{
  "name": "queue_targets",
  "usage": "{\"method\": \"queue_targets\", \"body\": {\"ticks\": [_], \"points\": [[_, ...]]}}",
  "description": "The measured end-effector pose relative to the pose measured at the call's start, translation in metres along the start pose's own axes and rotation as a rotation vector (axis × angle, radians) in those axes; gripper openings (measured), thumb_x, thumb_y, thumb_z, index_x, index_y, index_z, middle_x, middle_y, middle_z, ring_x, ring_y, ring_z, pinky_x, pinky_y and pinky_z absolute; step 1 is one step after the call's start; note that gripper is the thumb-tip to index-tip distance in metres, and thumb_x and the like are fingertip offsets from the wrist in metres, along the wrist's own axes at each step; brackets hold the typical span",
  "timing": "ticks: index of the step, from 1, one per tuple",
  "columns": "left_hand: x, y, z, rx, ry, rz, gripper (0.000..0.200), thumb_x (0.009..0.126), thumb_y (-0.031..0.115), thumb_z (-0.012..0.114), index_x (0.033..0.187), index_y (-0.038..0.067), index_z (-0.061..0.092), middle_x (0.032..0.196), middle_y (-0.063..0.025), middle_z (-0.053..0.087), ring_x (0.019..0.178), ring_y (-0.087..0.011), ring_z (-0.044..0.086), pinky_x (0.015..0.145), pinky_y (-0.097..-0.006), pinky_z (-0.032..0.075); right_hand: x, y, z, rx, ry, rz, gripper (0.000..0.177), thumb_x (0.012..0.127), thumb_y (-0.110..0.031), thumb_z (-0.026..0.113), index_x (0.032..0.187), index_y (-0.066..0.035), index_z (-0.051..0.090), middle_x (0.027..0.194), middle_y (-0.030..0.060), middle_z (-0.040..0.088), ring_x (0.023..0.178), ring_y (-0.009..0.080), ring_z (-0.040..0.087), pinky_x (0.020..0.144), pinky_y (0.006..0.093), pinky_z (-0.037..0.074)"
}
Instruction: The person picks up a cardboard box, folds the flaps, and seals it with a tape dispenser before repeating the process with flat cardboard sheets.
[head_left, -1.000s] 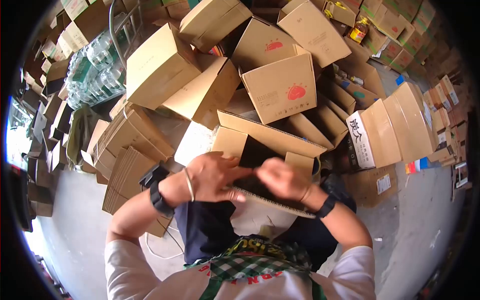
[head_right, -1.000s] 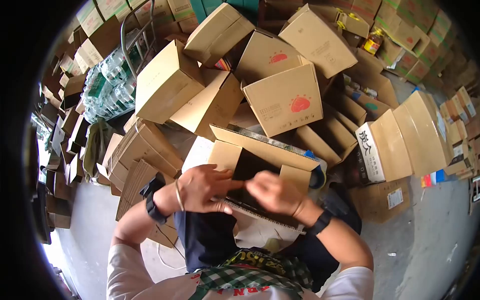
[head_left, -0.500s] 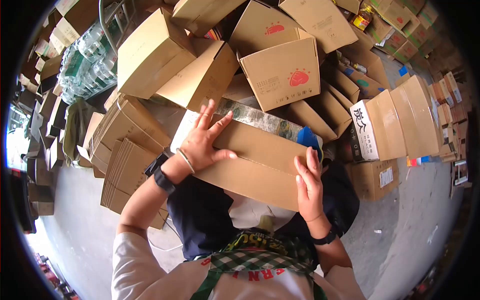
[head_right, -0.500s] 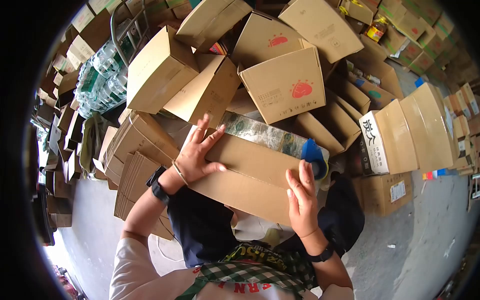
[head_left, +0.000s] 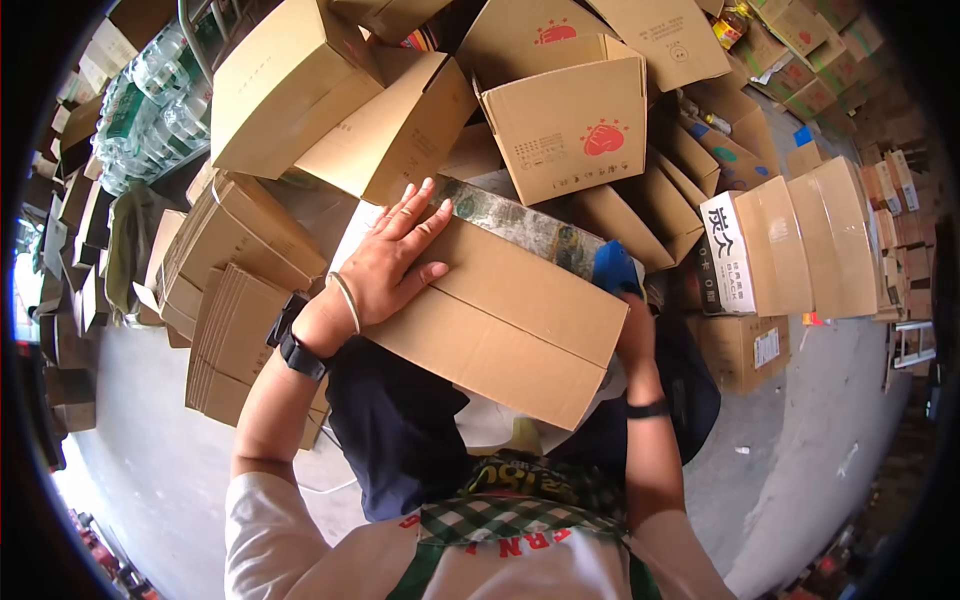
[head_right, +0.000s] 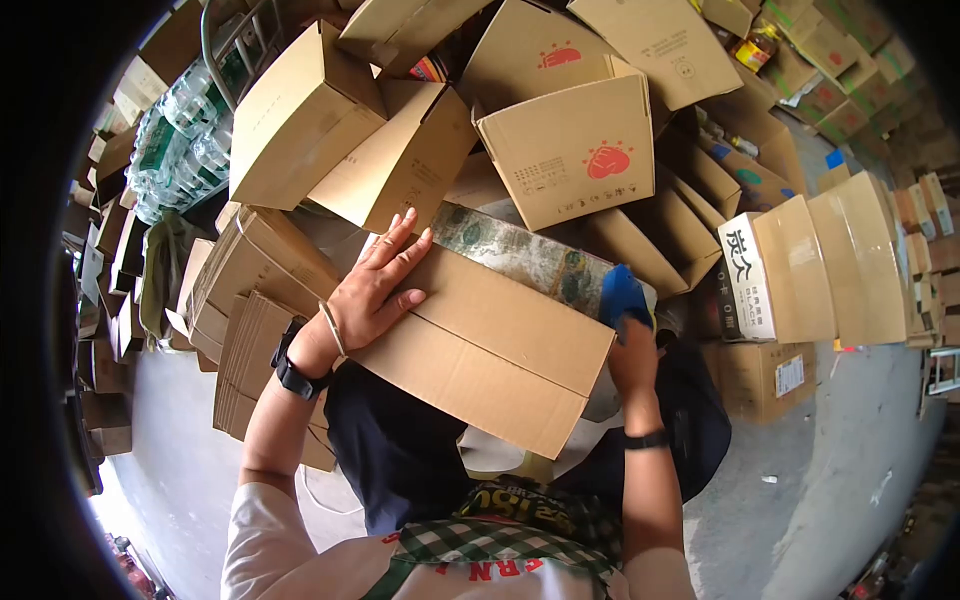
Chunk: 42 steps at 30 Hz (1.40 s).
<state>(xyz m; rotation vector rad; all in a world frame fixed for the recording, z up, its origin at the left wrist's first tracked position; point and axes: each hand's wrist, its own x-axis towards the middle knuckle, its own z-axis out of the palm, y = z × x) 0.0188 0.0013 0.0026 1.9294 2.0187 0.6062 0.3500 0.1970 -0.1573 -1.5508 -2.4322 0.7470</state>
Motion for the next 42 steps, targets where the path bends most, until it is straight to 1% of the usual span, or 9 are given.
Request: {"method": "queue_targets", "body": {"ticks": [5,12,14,19,24,26,30,31,42], "points": [[-0.001,0.0,0.003,0.066,-0.038,-0.072,0.061,0.09,0.037,0.049,0.142,0.014,0.027,0.148,-0.0131,0.018,0.138,-0.0336,0.011,0.109,-0.053,0.012,0.018,0.049,0.054,-0.802,0.321,-0.301,0.02,0.083,-0.027,0.054,0.083,-0.007,0.058,0.084,0.0149,0.062,0.079,0.0322,0.061,0.092,0.0413,0.042],[0.0,-0.002,0.004,0.117,-0.04,-0.073,0.06,0.09,0.036,0.049,0.143,0.018,0.027,0.145,-0.0129,0.023,0.139,-0.0327,0.011,0.109,-0.0537,0.011,-0.012,-0.106,-0.138,1.278,0.312,0.028,0.035,0.09,-0.036,0.042,0.076,-0.007,0.054,0.059,0.0036,0.051,0.054,0.0177,0.049,0.059,0.0302,0.043],[0.0,-0.001,0.004,0.108,-0.021,-0.058,0.059,0.09,0.033,0.05,0.142,0.017,0.029,0.144,-0.0144,0.025,0.138,-0.0333,0.013,0.109,-0.0513,0.012,-0.034,-0.113,-0.157,1.487,-0.111,-0.351,0.034,0.09,-0.035,0.038,0.08,-0.007,0.055,0.059,0.0032,0.053,0.053,0.0163,0.05,0.06,0.0288,0.043],[0.0,-0.011,0.011,0.043,0.067,0.037,0.053,0.089,0.02,0.052,0.139,0.015,0.034,0.14,-0.0174,0.031,0.134,-0.035,0.023,0.108,-0.0439,0.023,-0.066,-0.123,-0.099,0.927,0.074,-0.408,0.042,0.088,-0.04,0.05,0.091,0.001,0.057,0.061,0.0036,0.056,0.05,0.0103,0.051,0.053,0.0219,0.042],[0.011,-0.004,0.015,0.239,0.359,0.028,0.038,0.087,0.011,0.053,0.124,0.006,0.05,0.119,-0.0195,0.052,0.118,-0.034,0.046,0.098,-0.0379,0.04,-0.065,-0.117,-0.095,1.209,-0.112,-0.352,0.034,0.085,-0.03,0.06,0.093,0.003,0.064,0.078,0.0021,0.062,0.069,0.0092,0.052,0.064,0.0229,0.042],[0.01,0.046,0.01,-0.02,0.556,-0.092,0.038,0.089,0.027,0.053,0.115,-0.001,0.055,0.106,-0.0188,0.059,0.104,-0.0325,0.056,0.089,-0.037,0.045,-0.06,-0.117,-0.089,1.097,-0.017,-0.371,0.041,0.087,-0.038,0.052,0.08,0.001,0.058,0.06,0.0056,0.058,0.045,0.0116,0.053,0.041,0.02,0.041],[0.01,0.091,0.007,-1.02,-0.069,-0.546,0.058,0.087,0.055,0.048,0.096,-0.001,0.06,0.082,-0.0122,0.06,0.071,-0.0196,0.06,0.06,-0.0305,0.049,-0.063,-0.109,-0.09,1.088,-0.019,-0.424,0.038,0.087,-0.036,0.051,0.082,0.001,0.058,0.062,0.0062,0.059,0.043,0.012,0.054,0.04,0.0198,0.042],[0.012,0.094,0.008,-1.321,-0.165,-0.601,0.034,0.093,0.035,0.05,0.092,0.002,0.059,0.081,-0.0067,0.06,0.071,-0.0126,0.058,0.057,-0.0261,0.048,-0.065,-0.11,-0.09,1.134,-0.023,-0.404,0.037,0.086,-0.035,0.055,0.087,0.002,0.061,0.069,0.0039,0.06,0.056,0.0106,0.053,0.052,0.0216,0.042],[0.002,-0.032,-0.011,-0.891,0.346,-0.637,0.031,0.086,0.029,0.064,0.071,0.003,0.055,0.053,0.0022,0.043,0.043,-0.0071,0.039,0.04,-0.0219,0.033,-0.051,-0.193,-0.115,0.846,-0.325,-0.328,0.032,0.084,-0.03,0.065,0.078,0.002,0.059,0.063,0.0,0.055,0.059,0.0059,0.046,0.054,0.023,0.038]]}}
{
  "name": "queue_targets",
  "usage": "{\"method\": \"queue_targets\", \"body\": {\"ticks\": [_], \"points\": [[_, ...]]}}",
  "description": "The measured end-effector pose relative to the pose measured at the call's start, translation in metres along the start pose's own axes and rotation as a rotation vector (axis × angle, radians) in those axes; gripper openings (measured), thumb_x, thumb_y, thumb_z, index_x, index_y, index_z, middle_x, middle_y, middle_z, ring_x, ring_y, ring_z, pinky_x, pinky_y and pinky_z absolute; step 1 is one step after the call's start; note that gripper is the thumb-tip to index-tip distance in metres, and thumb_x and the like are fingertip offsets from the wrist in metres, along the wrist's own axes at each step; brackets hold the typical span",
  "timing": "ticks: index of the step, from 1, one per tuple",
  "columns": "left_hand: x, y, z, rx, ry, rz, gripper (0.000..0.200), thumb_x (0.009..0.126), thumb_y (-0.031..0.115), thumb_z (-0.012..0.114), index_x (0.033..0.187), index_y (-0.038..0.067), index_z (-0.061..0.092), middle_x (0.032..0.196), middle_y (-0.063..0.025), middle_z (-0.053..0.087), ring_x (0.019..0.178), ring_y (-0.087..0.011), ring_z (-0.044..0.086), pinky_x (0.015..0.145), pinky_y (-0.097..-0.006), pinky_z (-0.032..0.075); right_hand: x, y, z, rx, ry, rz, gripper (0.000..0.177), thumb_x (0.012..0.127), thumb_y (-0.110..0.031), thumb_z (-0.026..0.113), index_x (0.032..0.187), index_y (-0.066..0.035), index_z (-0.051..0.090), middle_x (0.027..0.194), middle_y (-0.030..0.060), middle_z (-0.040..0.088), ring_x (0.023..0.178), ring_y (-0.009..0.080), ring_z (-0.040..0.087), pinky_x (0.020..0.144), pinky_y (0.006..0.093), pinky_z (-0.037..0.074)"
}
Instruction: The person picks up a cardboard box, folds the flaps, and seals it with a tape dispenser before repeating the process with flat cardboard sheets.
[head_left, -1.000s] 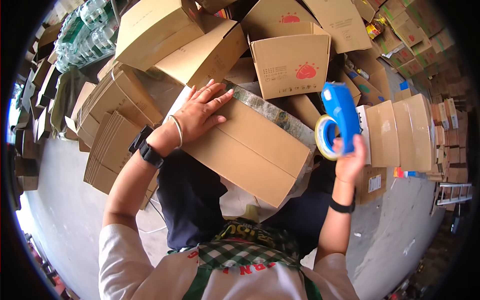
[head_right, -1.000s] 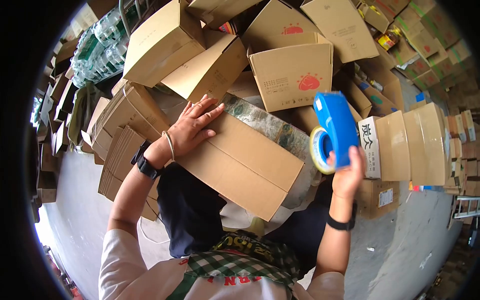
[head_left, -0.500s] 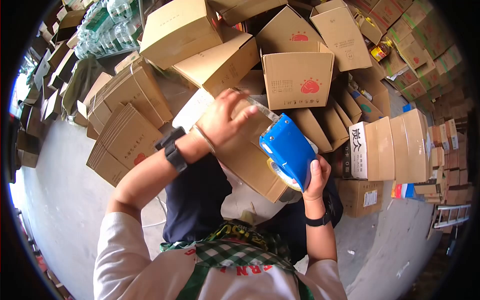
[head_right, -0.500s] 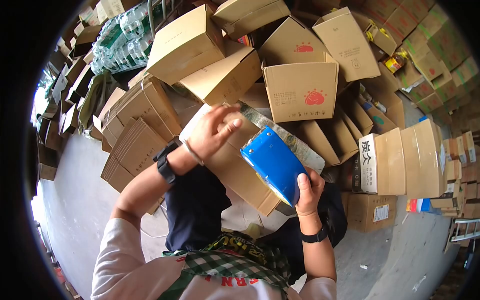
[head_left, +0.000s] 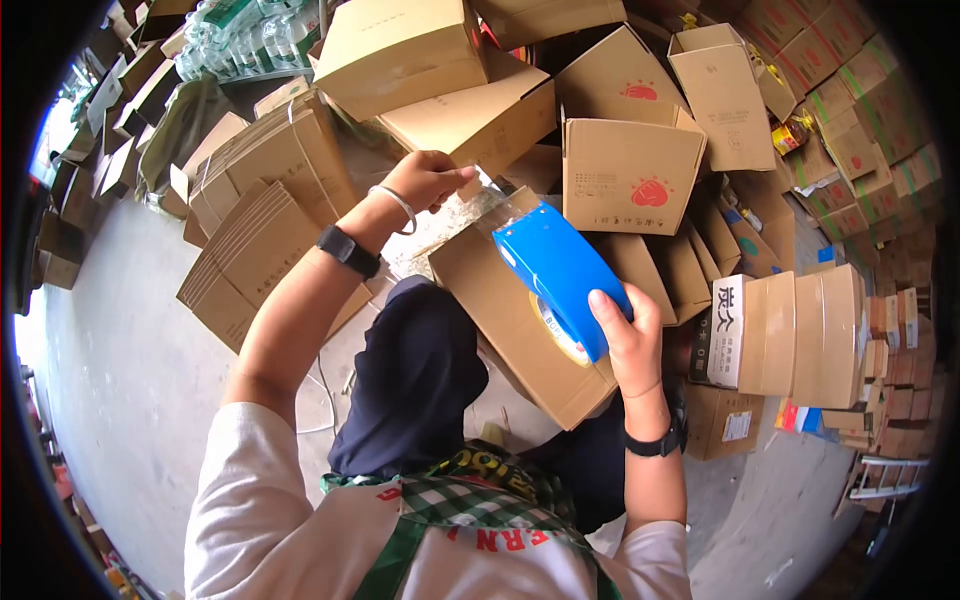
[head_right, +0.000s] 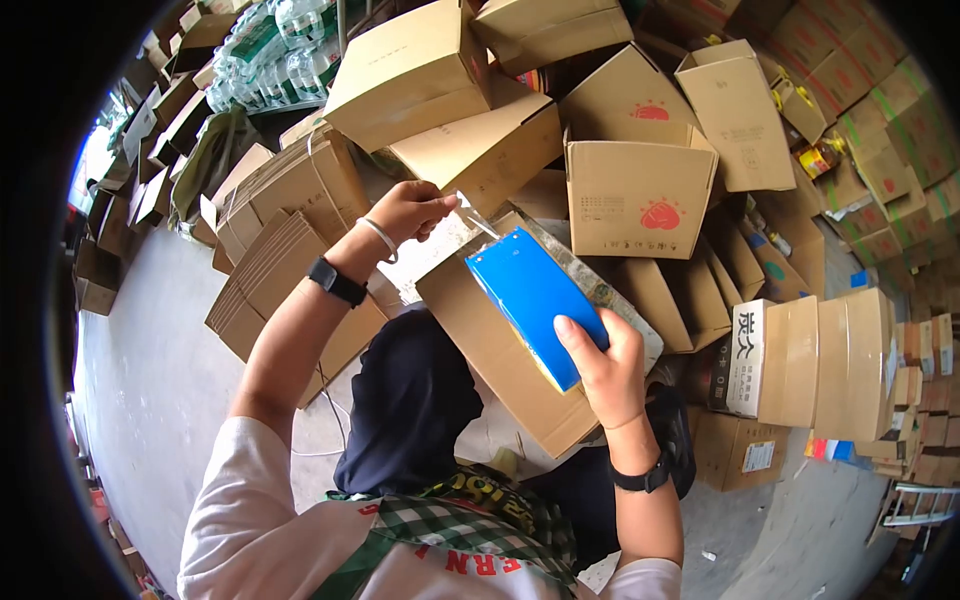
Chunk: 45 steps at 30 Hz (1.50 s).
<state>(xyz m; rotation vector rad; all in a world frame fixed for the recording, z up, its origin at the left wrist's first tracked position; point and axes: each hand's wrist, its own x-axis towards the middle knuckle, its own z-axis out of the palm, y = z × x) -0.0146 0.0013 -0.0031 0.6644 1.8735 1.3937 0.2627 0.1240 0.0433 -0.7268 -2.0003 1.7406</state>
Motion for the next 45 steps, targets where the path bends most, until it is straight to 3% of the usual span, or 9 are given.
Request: {"method": "queue_targets", "body": {"ticks": [6,12,15,18,24,34,40,41,45], "points": [[0.012,-0.073,0.008,-0.21,-0.108,-0.173,0.035,0.087,0.035,0.061,0.079,0.001,0.062,0.063,-0.0029,0.052,0.054,-0.0117,0.05,0.049,-0.0278,0.042,0.018,-0.005,0.008,-0.12,-0.048,0.013,0.038,0.083,-0.03,0.066,0.065,0.0,0.052,0.055,-0.0009,0.048,0.054,0.0052,0.04,0.048,0.0244,0.034],[0.022,-0.112,0.029,0.383,-0.095,-0.034,0.049,0.086,0.039,0.059,0.112,-0.002,0.054,0.096,-0.0175,0.064,0.092,-0.0282,0.06,0.082,-0.0339,0.046,0.016,-0.003,0.009,-0.103,-0.021,0.001,0.038,0.084,-0.03,0.065,0.064,0.0,0.052,0.055,-0.0015,0.047,0.054,0.0048,0.039,0.047,0.024,0.032],[0.005,-0.083,0.019,0.55,0.123,0.443,0.061,0.09,0.041,0.051,0.132,0.0,0.038,0.127,-0.022,0.049,0.119,-0.0314,0.047,0.098,-0.0365,0.038,0.018,-0.004,0.01,-0.097,-0.015,-0.015,0.038,0.084,-0.03,0.064,0.065,0.001,0.053,0.056,-0.0015,0.048,0.054,0.0048,0.04,0.048,0.0241,0.033],[-0.044,-0.012,0.024,-0.105,-0.296,0.624,0.06,0.094,0.038,0.041,0.138,0.0,0.027,0.144,-0.0201,0.027,0.135,-0.0311,0.023,0.11,-0.0373,0.021,0.017,-0.006,0.012,-0.065,0.007,-0.01,0.037,0.084,-0.031,0.064,0.067,0.001,0.054,0.057,-0.0011,0.049,0.055,0.0049,0.041,0.049,0.024,0.034],[-0.052,-0.01,0.03,1.046,-0.339,0.874,0.069,0.093,0.053,0.029,0.139,0.001,0.028,0.146,-0.0184,0.022,0.137,-0.0326,0.016,0.111,-0.0417,0.015,0.009,-0.012,0.001,-0.203,-0.058,-0.105,0.038,0.085,-0.032,0.061,0.07,0.002,0.054,0.058,0.0004,0.05,0.058,0.0057,0.043,0.051,0.0251,0.036],[-0.049,-0.004,0.035,1.036,-0.358,0.836,0.065,0.093,0.046,0.035,0.14,0.001,0.027,0.147,-0.0198,0.02,0.137,-0.0346,0.016,0.111,-0.0403,0.018,-0.168,0.036,-0.159,-0.501,0.074,0.257,0.032,0.081,-0.025,0.065,0.068,0.001,0.054,0.057,0.0044,0.049,0.057,0.0071,0.043,0.051,0.0276,0.038],[-0.042,-0.015,0.03,0.837,-0.345,0.79,0.058,0.091,0.035,0.047,0.138,0.004,0.034,0.147,-0.0213,0.018,0.133,-0.0345,0.027,0.108,-0.0393,0.023,-0.118,0.06,-0.121,-0.487,0.03,0.239,0.042,0.079,-0.034,0.067,0.068,0.005,0.055,0.059,0.0202,0.05,0.051,0.0191,0.049,0.052,0.0354,0.042],[-0.044,-0.015,0.03,0.877,-0.327,0.791,0.058,0.09,0.031,0.051,0.137,0.003,0.034,0.147,-0.0205,0.018,0.132,-0.0334,0.029,0.108,-0.038,0.025,-0.104,0.069,-0.123,-0.585,-0.019,0.247,0.039,0.08,-0.031,0.066,0.069,0.004,0.055,0.055,0.0076,0.049,0.058,0.0069,0.045,0.053,0.0303,0.041],[-0.046,-0.013,0.036,0.849,-0.282,0.714,0.068,0.083,0.023,0.061,0.139,0.001,0.029,0.146,-0.0223,0.019,0.134,-0.0337,0.025,0.108,-0.0375,0.024,-0.064,0.046,-0.129,-0.225,-0.101,0.562,0.039,0.077,-0.032,0.068,0.062,0.004,0.06,0.053,0.0083,0.056,0.042,0.0154,0.053,0.041,0.0292,0.044]]}}
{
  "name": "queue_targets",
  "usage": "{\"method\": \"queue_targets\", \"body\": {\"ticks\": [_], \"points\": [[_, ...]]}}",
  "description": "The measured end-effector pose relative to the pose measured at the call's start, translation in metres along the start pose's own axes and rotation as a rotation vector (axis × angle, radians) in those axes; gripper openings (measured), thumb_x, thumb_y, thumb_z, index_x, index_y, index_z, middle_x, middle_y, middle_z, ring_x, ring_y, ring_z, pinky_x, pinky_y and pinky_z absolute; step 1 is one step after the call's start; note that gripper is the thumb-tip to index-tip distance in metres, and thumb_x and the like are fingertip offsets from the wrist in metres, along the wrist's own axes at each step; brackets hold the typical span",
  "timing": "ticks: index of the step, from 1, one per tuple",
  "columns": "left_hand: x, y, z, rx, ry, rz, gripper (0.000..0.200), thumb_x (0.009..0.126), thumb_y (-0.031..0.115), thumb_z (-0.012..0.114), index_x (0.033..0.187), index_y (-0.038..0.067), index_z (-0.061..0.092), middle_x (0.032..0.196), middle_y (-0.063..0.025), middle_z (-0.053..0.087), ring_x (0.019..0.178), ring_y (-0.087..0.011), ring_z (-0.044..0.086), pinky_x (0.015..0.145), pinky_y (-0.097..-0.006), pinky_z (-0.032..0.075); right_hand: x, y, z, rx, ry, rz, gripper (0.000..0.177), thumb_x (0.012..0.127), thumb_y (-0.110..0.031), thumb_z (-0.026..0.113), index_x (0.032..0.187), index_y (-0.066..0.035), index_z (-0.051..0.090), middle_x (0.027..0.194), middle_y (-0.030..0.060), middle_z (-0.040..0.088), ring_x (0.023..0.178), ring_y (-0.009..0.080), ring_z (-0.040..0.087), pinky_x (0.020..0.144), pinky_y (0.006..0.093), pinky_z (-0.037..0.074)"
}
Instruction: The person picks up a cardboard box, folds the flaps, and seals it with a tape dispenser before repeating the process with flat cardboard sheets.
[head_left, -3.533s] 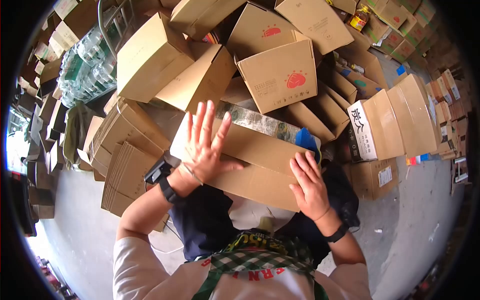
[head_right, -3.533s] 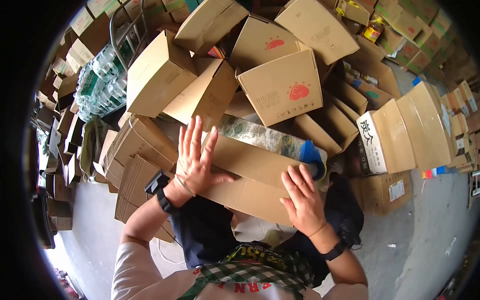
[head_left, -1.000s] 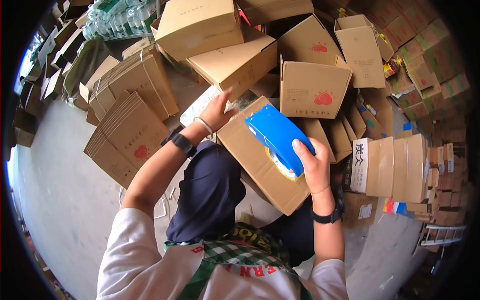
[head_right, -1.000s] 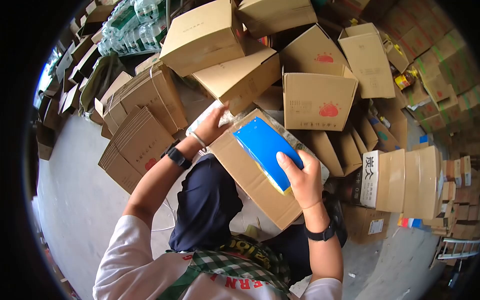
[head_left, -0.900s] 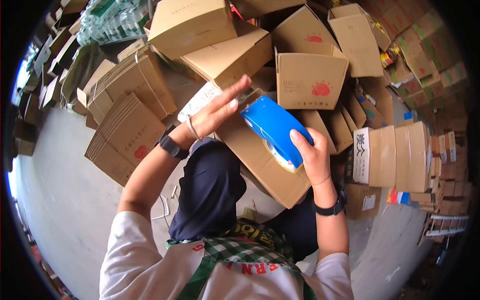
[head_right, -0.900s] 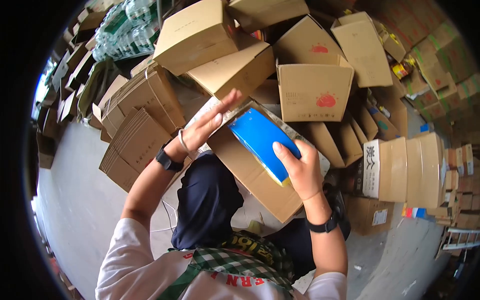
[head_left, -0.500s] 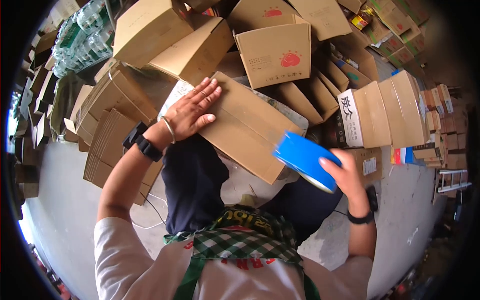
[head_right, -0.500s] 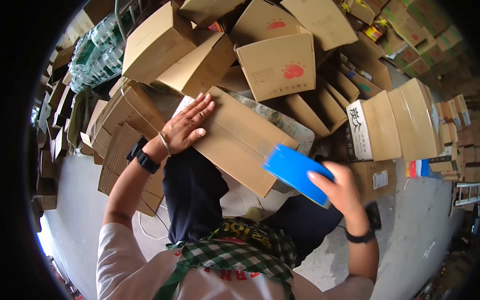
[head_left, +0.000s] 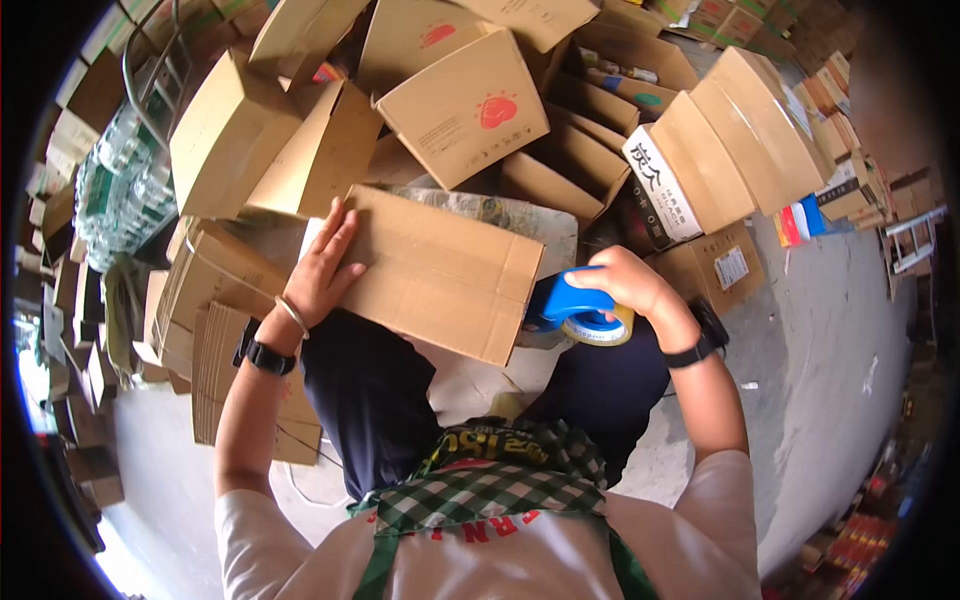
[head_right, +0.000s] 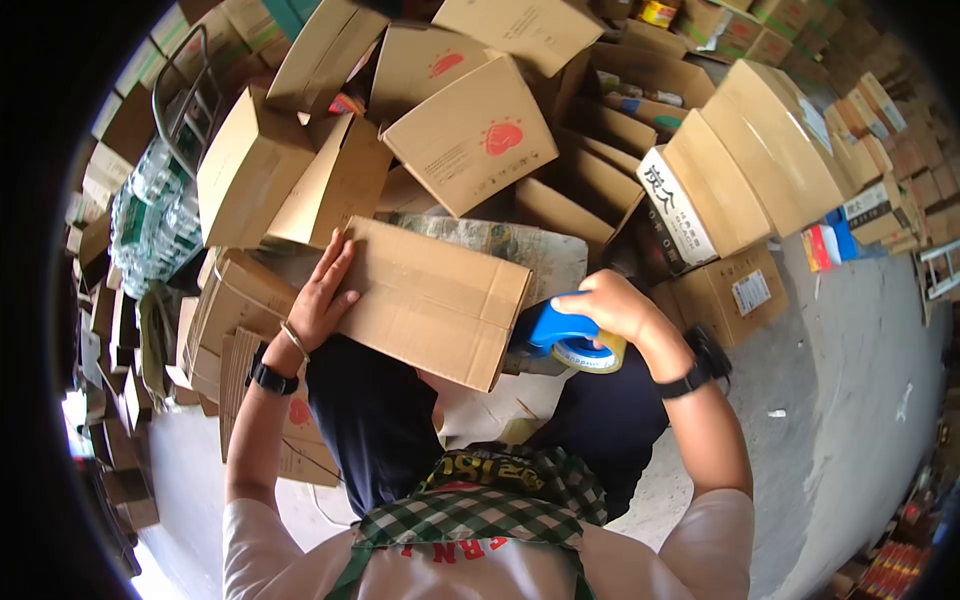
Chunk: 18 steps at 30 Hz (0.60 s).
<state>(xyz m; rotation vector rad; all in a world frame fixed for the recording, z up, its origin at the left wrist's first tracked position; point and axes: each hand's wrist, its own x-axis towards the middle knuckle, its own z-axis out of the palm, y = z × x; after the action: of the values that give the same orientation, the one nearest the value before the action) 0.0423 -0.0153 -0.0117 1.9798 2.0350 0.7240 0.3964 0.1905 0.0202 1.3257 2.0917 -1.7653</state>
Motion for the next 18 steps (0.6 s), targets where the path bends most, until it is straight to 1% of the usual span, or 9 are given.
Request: {"method": "queue_targets", "body": {"ticks": [2,5,7,9,11,13,15,17,18], "points": [[-0.001,-0.008,0.003,0.019,0.008,-0.094,0.075,0.081,0.024,0.063,0.139,-0.003,0.024,0.145,-0.024,0.02,0.135,-0.0336,0.022,0.108,-0.0366,0.024,0.022,0.014,-0.004,0.139,-0.061,0.031,0.036,0.077,-0.03,0.068,0.062,0.002,0.061,0.054,0.0063,0.056,0.041,0.0145,0.052,0.039,0.0277,0.044],[0.001,-0.013,0.001,-0.263,-0.006,-0.333,0.083,0.076,0.037,0.071,0.134,-0.007,0.031,0.129,-0.0239,0.046,0.122,-0.0282,0.044,0.1,-0.0336,0.035,0.019,0.023,-0.001,0.163,-0.02,0.034,0.035,0.078,-0.031,0.068,0.064,0.001,0.063,0.055,0.0064,0.057,0.042,0.0145,0.052,0.038,0.0282,0.045],[0.009,-0.024,0.001,-0.578,-0.158,-0.546,0.082,0.071,0.041,0.076,0.126,-0.008,0.04,0.113,-0.0181,0.058,0.105,-0.0232,0.056,0.091,-0.032,0.044,0.01,0.03,0.002,0.221,-0.022,0.056,0.037,0.078,-0.031,0.067,0.065,0.003,0.062,0.057,0.0076,0.058,0.044,0.0166,0.056,0.038,0.0302,0.046],[0.018,-0.015,0.004,-0.7,-0.187,-0.619,0.073,0.069,0.034,0.079,0.12,-0.006,0.046,0.107,-0.015,0.061,0.097,-0.0204,0.059,0.085,-0.0316,0.047,0.011,0.049,0.006,0.071,-0.029,0.074,0.039,0.077,-0.031,0.067,0.067,0.006,0.061,0.057,0.0091,0.058,0.047,0.021,0.06,0.04,0.0324,0.048],[0.025,-0.022,0.019,-0.681,-0.222,-0.5,0.07,0.071,0.033,0.078,0.12,-0.005,0.047,0.107,-0.0145,0.061,0.097,-0.0198,0.059,0.085,-0.0313,0.047,0.01,0.058,0.017,-0.14,0.005,0.086,0.044,0.079,-0.034,0.065,0.07,0.009,0.06,0.059,0.0121,0.058,0.046,0.0227,0.06,0.042,0.033,0.049],[0.03,-0.031,0.03,-0.622,-0.211,-0.477,0.07,0.069,0.036,0.078,0.119,-0.003,0.049,0.107,-0.0141,0.061,0.098,-0.0211,0.059,0.087,-0.0331,0.046,0.009,0.068,0.025,0.012,-0.003,0.097,0.038,0.079,-0.031,0.064,0.081,0.007,0.062,0.068,0.0167,0.062,0.055,0.026,0.063,0.05,0.0348,0.051],[0.044,0.015,0.006,-0.753,-0.268,-0.428,0.07,0.067,0.039,0.078,0.118,-0.002,0.052,0.107,-0.0131,0.062,0.098,-0.022,0.059,0.087,-0.0337,0.045,0.033,0.11,0.033,-0.249,0.129,-0.302,0.043,0.075,-0.035,0.063,0.084,0.007,0.062,0.073,0.0259,0.061,0.069,0.0354,0.064,0.061,0.0389,0.05],[0.07,-0.006,-0.002,-0.393,-0.271,-0.229,0.064,0.07,0.039,0.076,0.115,0.0,0.055,0.106,-0.0135,0.063,0.098,-0.023,0.059,0.086,-0.0342,0.046,0.014,0.079,0.029,-0.386,0.185,-0.235,0.04,0.074,-0.034,0.061,0.086,0.004,0.063,0.079,0.0282,0.058,0.078,0.0383,0.061,0.068,0.0403,0.048],[0.092,0.038,-0.05,0.017,-0.25,-0.183,0.05,0.08,0.036,0.068,0.112,0.0,0.057,0.101,-0.0148,0.063,0.096,-0.0234,0.059,0.085,-0.0335,0.046,-0.009,0.04,0.019,-0.294,0.23,-0.301,0.036,0.074,-0.03,0.06,0.085,0.004,0.063,0.08,0.0276,0.058,0.078,0.04,0.06,0.067,0.0413,0.048]]}}
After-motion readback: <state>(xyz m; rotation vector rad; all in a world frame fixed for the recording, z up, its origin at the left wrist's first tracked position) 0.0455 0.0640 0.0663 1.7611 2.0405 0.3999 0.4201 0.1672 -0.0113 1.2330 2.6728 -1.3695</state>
